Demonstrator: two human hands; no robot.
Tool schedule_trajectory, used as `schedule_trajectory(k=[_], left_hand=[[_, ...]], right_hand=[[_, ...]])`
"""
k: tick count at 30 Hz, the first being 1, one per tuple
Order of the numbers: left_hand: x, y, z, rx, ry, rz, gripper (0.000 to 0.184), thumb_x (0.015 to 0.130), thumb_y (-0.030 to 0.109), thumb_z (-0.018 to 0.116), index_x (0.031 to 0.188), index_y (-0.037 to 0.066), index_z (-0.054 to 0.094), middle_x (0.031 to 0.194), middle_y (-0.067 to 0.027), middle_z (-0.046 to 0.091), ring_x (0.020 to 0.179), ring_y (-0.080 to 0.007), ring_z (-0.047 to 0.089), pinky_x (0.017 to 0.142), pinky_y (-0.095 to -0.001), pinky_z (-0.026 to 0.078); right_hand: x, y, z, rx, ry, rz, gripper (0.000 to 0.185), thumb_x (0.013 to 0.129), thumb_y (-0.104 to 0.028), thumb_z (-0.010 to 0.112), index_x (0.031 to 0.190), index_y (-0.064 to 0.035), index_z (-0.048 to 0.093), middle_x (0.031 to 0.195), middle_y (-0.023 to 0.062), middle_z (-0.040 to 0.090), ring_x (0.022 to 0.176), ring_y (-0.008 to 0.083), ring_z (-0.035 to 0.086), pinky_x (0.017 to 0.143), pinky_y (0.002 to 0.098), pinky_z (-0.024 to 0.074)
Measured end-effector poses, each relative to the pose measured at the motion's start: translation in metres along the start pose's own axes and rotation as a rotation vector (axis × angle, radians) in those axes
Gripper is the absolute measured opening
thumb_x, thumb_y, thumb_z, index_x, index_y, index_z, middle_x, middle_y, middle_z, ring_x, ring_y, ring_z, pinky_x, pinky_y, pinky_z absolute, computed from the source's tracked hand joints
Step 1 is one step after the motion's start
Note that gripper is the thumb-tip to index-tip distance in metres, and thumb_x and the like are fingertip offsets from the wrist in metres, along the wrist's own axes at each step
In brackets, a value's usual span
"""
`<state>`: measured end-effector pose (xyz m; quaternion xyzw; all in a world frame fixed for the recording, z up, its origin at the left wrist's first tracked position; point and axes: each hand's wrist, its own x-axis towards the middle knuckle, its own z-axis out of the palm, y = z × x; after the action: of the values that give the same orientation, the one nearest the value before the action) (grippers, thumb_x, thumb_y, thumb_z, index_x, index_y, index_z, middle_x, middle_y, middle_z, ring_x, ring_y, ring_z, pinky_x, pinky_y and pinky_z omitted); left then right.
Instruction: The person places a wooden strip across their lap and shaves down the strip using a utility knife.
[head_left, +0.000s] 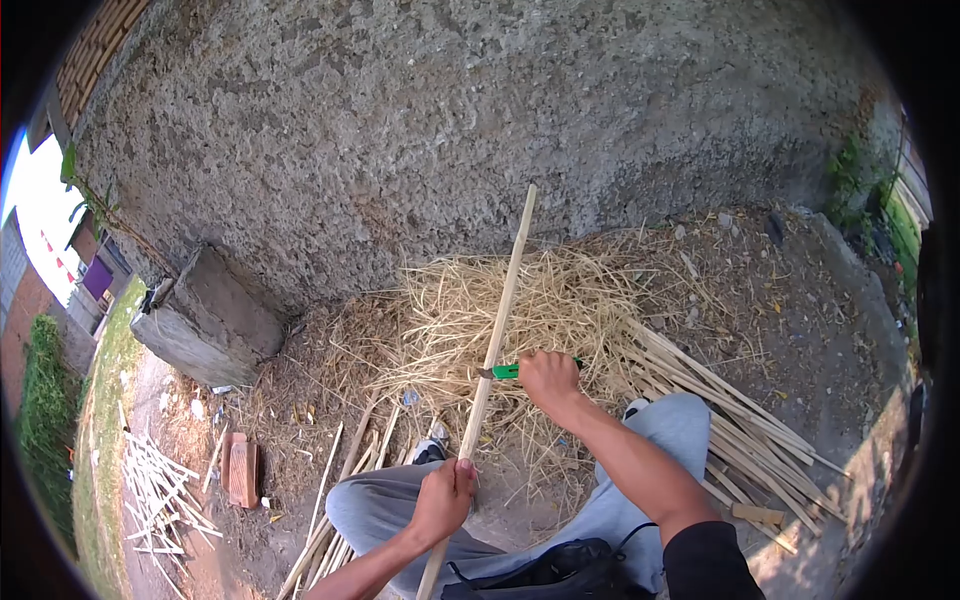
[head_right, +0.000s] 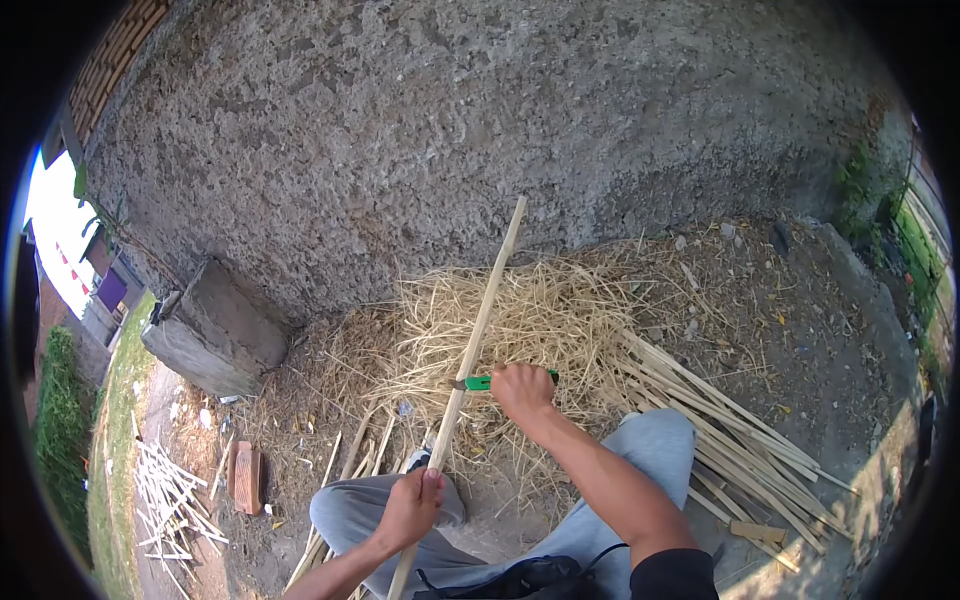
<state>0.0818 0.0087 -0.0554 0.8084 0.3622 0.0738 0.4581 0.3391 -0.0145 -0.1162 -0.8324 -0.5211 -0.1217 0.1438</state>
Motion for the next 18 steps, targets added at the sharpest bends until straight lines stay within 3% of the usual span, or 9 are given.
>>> schedule_trajectory(k=[2,4,5,7,12,17,18], left_hand=[[-0.002,0.003,0.001,0.114,0.073,0.083,0.038,0.104,0.028,0.039,0.085,-0.001,0.057,0.059,-0.0119,0.056,0.052,-0.0279,0.057,0.054,-0.0389,0.046],[0.001,0.0,0.001,-0.473,-0.144,-0.311,0.038,0.104,0.028,0.039,0.086,-0.001,0.057,0.06,-0.0124,0.057,0.053,-0.0285,0.058,0.055,-0.0393,0.047],[0.0,-0.001,0.002,-0.473,-0.143,-0.313,0.038,0.104,0.028,0.039,0.086,-0.001,0.057,0.06,-0.0124,0.057,0.053,-0.0285,0.058,0.055,-0.0393,0.047],[0.0,-0.002,0.004,0.088,0.026,0.023,0.038,0.104,0.027,0.038,0.086,-0.001,0.057,0.061,-0.0139,0.058,0.056,-0.0314,0.061,0.057,-0.0414,0.048],[0.001,0.001,-0.003,0.232,0.065,0.064,0.039,0.104,0.028,0.038,0.086,-0.001,0.058,0.062,-0.0165,0.06,0.061,-0.0349,0.064,0.059,-0.0434,0.049],[0.002,0.007,-0.018,0.253,0.033,0.05,0.039,0.103,0.029,0.039,0.087,-0.001,0.058,0.063,-0.0186,0.06,0.062,-0.0367,0.064,0.06,-0.0439,0.049],[0.0,0.006,-0.019,0.191,-0.03,0.011,0.038,0.103,0.028,0.04,0.087,-0.001,0.058,0.063,-0.0188,0.06,0.062,-0.0369,0.064,0.06,-0.0441,0.049]], right_hand=[[0.001,-0.002,-0.003,0.057,-0.136,0.07,0.008,0.08,-0.001,0.059,0.078,-0.0005,0.067,0.07,0.017,0.068,0.062,0.0296,0.07,0.052,0.0417,0.0525],[0.0,-0.003,-0.002,0.058,-0.149,0.07,0.008,0.08,-0.002,0.06,0.078,-0.0006,0.067,0.069,0.0168,0.068,0.062,0.0294,0.07,0.052,0.0415,0.0524],[0.0,-0.004,-0.002,0.058,-0.161,0.065,0.007,0.08,-0.002,0.06,0.078,-0.0008,0.067,0.069,0.0166,0.068,0.062,0.0291,0.07,0.051,0.0414,0.0522],[0.001,-0.003,-0.001,0.064,-0.134,0.059,0.007,0.08,-0.002,0.06,0.077,-0.001,0.067,0.068,0.0166,0.068,0.062,0.0289,0.07,0.05,0.0413,0.052],[0.002,-0.002,0.0,0.071,-0.077,0.064,0.007,0.08,-0.002,0.061,0.078,-0.0017,0.068,0.067,0.0166,0.067,0.062,0.0287,0.069,0.049,0.0414,0.0518],[0.007,0.0,-0.008,0.086,-0.208,0.086,0.01,0.081,-0.001,0.059,0.079,-0.0021,0.069,0.072,0.0174,0.068,0.065,0.03,0.07,0.051,0.0426,0.0531],[0.011,0.005,-0.007,0.082,-0.25,0.187,0.011,0.082,-0.001,0.059,0.08,-0.0019,0.069,0.075,0.0184,0.069,0.07,0.031,0.07,0.055,0.0427,0.0542]])
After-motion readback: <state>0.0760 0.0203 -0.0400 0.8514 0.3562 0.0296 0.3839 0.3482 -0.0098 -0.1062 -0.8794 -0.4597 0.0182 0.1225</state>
